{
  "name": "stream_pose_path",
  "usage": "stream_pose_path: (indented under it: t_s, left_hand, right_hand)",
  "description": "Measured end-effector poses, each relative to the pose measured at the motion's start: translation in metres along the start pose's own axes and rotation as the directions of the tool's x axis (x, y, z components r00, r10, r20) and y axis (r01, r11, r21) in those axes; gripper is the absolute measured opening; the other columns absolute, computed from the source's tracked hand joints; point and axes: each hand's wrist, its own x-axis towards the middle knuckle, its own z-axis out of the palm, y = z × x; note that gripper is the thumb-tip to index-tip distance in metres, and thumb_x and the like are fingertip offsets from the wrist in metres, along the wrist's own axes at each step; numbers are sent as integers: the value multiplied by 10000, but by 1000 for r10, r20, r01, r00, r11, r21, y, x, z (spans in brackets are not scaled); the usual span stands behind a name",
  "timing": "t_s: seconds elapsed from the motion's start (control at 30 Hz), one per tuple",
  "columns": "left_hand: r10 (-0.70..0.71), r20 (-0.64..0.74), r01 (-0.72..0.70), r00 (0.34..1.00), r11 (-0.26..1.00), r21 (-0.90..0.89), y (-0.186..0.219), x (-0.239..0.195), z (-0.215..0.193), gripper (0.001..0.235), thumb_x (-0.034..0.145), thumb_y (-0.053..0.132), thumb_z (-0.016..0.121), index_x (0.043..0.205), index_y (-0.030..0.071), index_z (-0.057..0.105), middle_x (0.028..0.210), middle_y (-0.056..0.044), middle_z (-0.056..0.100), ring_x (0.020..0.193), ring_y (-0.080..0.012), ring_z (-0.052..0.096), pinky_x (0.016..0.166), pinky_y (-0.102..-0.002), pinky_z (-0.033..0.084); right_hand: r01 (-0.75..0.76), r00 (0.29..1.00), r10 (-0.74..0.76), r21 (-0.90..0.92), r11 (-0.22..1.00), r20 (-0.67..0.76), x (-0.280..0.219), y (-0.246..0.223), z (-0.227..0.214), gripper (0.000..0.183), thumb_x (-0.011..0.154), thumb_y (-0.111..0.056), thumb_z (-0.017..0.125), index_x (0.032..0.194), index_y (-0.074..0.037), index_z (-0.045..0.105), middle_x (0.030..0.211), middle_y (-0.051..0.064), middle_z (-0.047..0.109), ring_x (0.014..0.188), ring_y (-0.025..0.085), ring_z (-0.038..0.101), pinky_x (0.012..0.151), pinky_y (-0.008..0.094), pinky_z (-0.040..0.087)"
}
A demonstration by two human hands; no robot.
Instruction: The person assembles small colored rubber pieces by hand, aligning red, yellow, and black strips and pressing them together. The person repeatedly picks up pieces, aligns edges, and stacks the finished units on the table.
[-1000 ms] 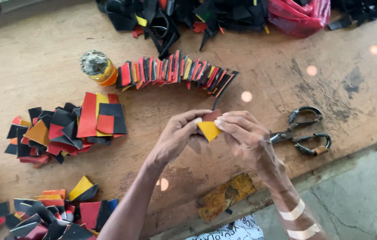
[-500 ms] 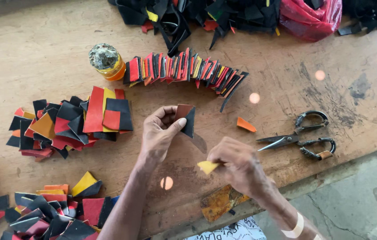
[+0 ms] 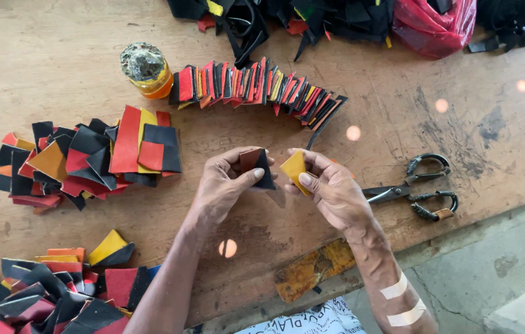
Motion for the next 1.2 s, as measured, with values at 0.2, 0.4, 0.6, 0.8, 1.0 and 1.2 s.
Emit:
stream_pose_path:
  t_s: [0.2, 0.4, 0.6, 0.8, 1.0, 1.2]
  left_hand:
    - [-56, 52, 56, 997, 998, 2, 4, -4, -1, 342, 937, -20, 630, 1279, -25, 638, 1156, -130, 757, 1017, -163, 731, 934, -313, 609]
    - [-70, 40, 65, 997, 991, 121, 6, -5, 1, 352, 943, -7, 639, 1293, -35, 669, 1157, -90, 751, 998, -119, 703, 915, -279, 587]
    - [-49, 27, 47, 998, 997, 67, 2, -5, -1, 350, 947, 0, 644, 1294, -37, 665, 1152, -88, 749, 986, -109, 695, 908, -280, 586]
    - [-45, 33, 43, 998, 996, 73, -1, -3, -2, 349, 942, -4, 648, 1289, -36, 662, 1153, -91, 747, 989, -111, 701, 899, -284, 595]
    - [-44, 34, 42, 998, 997, 62, -3, -2, -2, 345, 948, -5, 646, 1291, -35, 664, 1149, -99, 748, 981, -125, 709, 886, -298, 617]
    - [-56, 24, 55, 998, 998, 39, -1, -2, -2, 350, 945, -3, 647, 1292, -38, 661, 1142, -101, 748, 970, -128, 711, 863, -303, 622]
  right_hand:
    - [210, 972, -229, -251, 945, -47, 5, 1, 4, 254, 965, -42, 729, 1197, 53, 692, 1008, 127, 742, 858, 165, 708, 761, 319, 627]
    - [173, 976, -210, -383, 907, -57, 13, 0, 12, 319, 895, -52, 749, 1198, 25, 684, 987, 99, 773, 830, 131, 740, 708, 284, 658]
    - [163, 974, -215, -430, 888, -73, 14, -1, 21, 318, 902, -51, 751, 1199, 39, 677, 975, 118, 766, 802, 132, 737, 700, 273, 648]
    - [157, 977, -204, -444, 882, -59, 18, -1, 17, 344, 893, -46, 758, 1213, 47, 674, 965, 116, 768, 787, 135, 738, 684, 267, 638]
    - [163, 980, -195, -420, 893, -35, 19, -1, 15, 338, 898, -47, 758, 1209, 54, 674, 986, 117, 766, 810, 133, 738, 700, 269, 636]
    - [170, 979, -202, -433, 885, -29, 19, -3, 18, 345, 894, -53, 760, 1213, 45, 672, 995, 116, 765, 831, 131, 737, 711, 269, 639]
